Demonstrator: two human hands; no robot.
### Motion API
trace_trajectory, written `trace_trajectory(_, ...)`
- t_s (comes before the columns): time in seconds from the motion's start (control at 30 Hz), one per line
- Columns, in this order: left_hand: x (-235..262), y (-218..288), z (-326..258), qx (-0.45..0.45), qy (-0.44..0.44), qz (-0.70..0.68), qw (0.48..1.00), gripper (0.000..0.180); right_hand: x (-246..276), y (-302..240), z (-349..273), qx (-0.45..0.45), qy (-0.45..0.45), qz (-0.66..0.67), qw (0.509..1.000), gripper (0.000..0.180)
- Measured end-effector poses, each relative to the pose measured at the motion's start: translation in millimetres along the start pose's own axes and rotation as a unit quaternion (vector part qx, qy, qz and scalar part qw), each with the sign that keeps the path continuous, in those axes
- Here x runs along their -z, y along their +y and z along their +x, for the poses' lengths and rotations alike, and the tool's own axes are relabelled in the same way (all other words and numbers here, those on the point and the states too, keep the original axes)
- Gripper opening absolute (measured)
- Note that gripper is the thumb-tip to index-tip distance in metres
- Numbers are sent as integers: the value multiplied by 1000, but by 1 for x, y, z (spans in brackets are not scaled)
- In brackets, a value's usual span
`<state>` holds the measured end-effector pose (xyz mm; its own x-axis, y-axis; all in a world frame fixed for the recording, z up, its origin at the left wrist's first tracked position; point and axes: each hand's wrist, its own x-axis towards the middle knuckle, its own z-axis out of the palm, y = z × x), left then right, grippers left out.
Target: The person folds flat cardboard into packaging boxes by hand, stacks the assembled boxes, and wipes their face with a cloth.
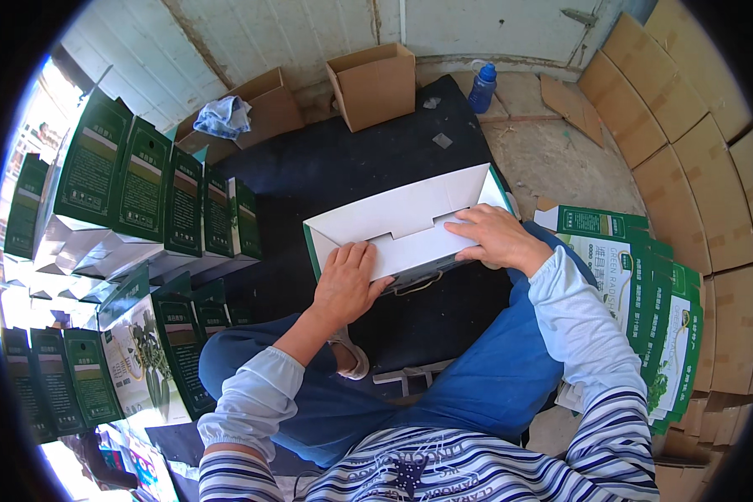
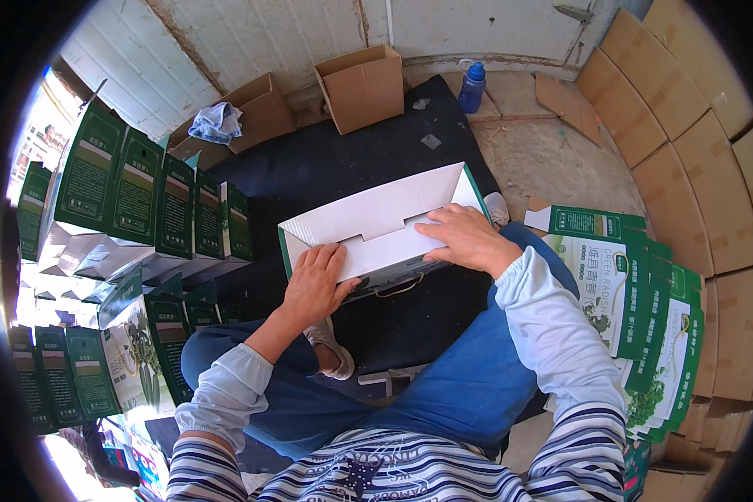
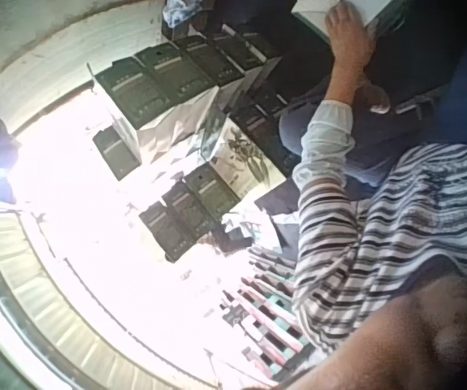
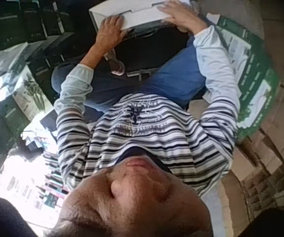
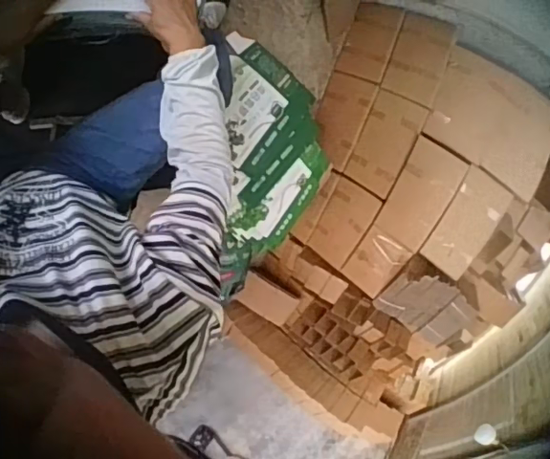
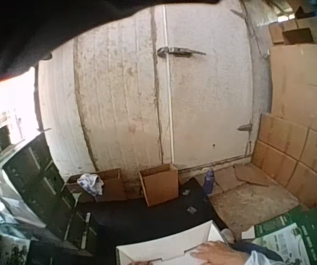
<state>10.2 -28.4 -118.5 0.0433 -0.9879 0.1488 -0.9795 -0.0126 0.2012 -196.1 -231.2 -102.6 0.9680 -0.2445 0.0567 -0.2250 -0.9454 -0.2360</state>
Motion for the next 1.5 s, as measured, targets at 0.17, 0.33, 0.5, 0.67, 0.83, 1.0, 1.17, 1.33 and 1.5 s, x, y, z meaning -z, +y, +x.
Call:
trace_trajectory(0.17,14,-8,-4,59,172,-57,982,50,15,6,-7,-86,122,107,983,35)
trace_trajectory(0.33,-5,-83,1,422,181,-353,816,60,-13,82,0,-342,223,196,891,54)
trace_trajectory(0.5,-19,-99,-5,565,-40,-663,489,80,-25,94,14,-502,77,531,678,84)
trace_trajectory(0.67,-20,-89,6,475,28,-714,514,79,-40,107,10,-472,36,537,698,81)
trace_trajectory(0.83,23,-99,2,400,44,-771,493,60,-13,85,14,-415,127,588,683,81)
trace_trajectory(1.0,49,-93,-1,246,165,-753,587,53,26,66,5,-208,296,692,624,62)
trace_trajectory(1.17,44,-89,-5,414,127,-672,600,78,9,63,9,-347,188,640,659,75)
trace_trajectory(1.33,17,-90,-13,397,56,-670,624,80,-42,99,-10,-359,149,663,639,49)
trace_trajectory(1.5,-9,-90,-26,445,21,-665,599,62,-58,101,-15,-381,133,673,620,43)
